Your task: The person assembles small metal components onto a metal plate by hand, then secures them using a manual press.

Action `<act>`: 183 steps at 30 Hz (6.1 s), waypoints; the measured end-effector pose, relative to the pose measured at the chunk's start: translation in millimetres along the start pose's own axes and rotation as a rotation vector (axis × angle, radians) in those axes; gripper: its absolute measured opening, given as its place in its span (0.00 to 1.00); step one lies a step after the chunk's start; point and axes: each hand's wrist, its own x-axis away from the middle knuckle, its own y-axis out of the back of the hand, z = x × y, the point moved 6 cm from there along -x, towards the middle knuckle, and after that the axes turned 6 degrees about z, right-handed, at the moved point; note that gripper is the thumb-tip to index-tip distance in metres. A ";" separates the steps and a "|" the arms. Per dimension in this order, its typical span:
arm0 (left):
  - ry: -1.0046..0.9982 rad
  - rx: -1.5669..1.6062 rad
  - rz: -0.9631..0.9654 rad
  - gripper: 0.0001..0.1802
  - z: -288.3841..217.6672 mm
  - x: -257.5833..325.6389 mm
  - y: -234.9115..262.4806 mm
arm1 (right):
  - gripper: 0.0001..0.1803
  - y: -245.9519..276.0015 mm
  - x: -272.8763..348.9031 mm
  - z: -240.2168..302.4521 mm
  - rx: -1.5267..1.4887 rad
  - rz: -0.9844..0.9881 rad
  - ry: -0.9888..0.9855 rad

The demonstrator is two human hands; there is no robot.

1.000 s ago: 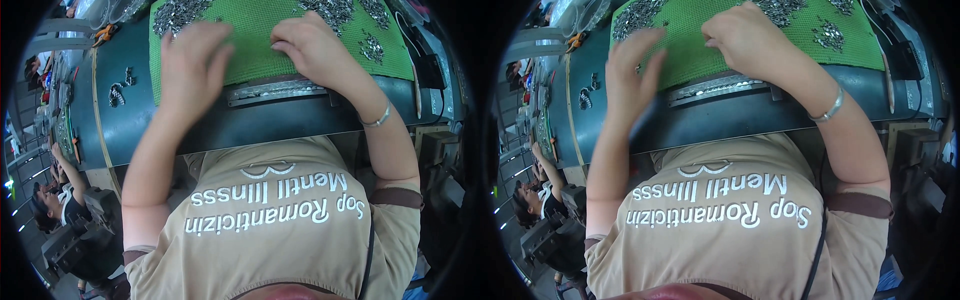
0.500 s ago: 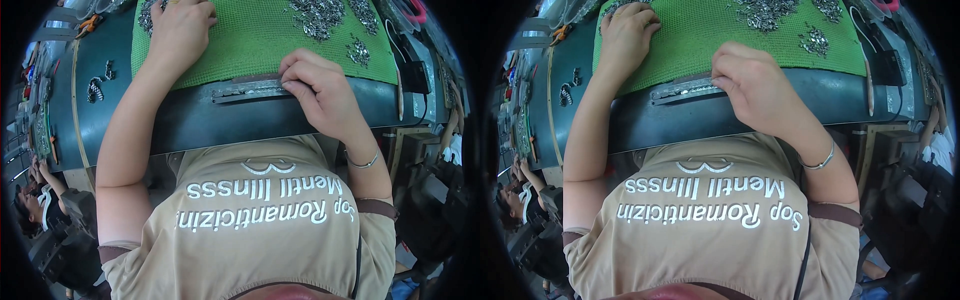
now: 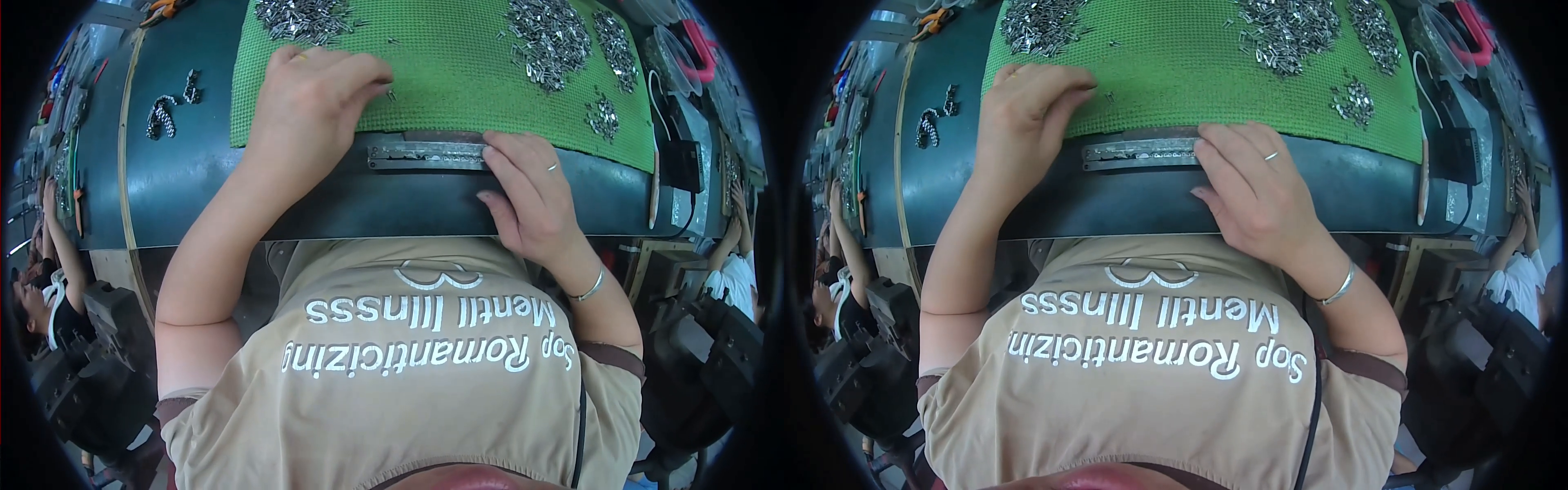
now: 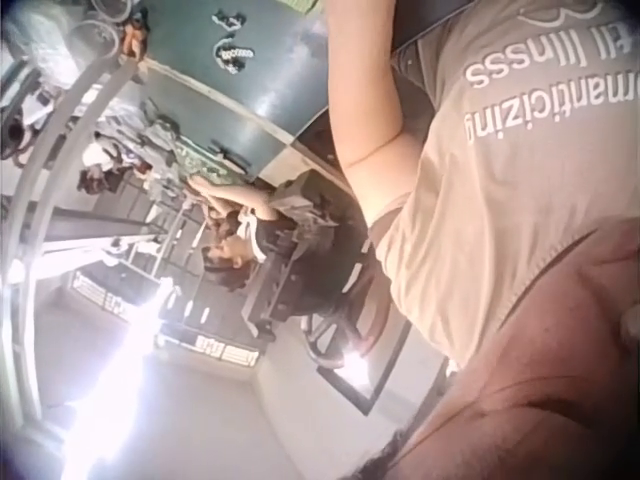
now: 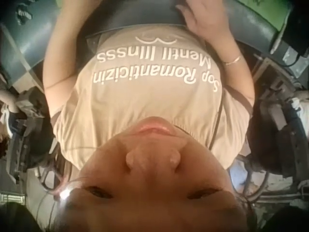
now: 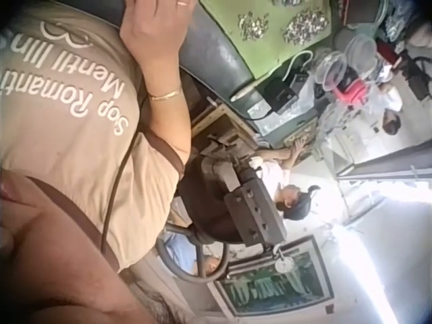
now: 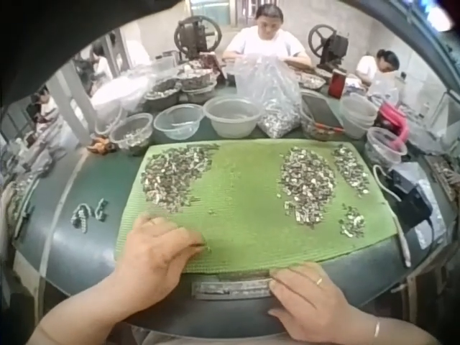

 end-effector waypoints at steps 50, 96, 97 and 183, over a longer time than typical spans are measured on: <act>-0.008 0.295 -0.097 0.07 -49.4 34.6 -15.6 | 0.03 -15.5 -71.4 -53.6 0.086 0.212 -0.007; 0.163 0.540 0.058 0.06 -20.3 4.4 -3.9 | 0.17 -41.5 -173.2 -125.9 0.120 0.121 -0.051; 0.205 0.615 0.086 0.06 -21.8 8.4 -6.3 | 0.15 -45.8 -181.9 -128.7 0.114 0.091 -0.034; -0.339 -0.072 0.124 0.13 7.8 -60.2 -32.0 | 0.02 -15.5 -74.5 -47.9 0.070 0.027 -0.088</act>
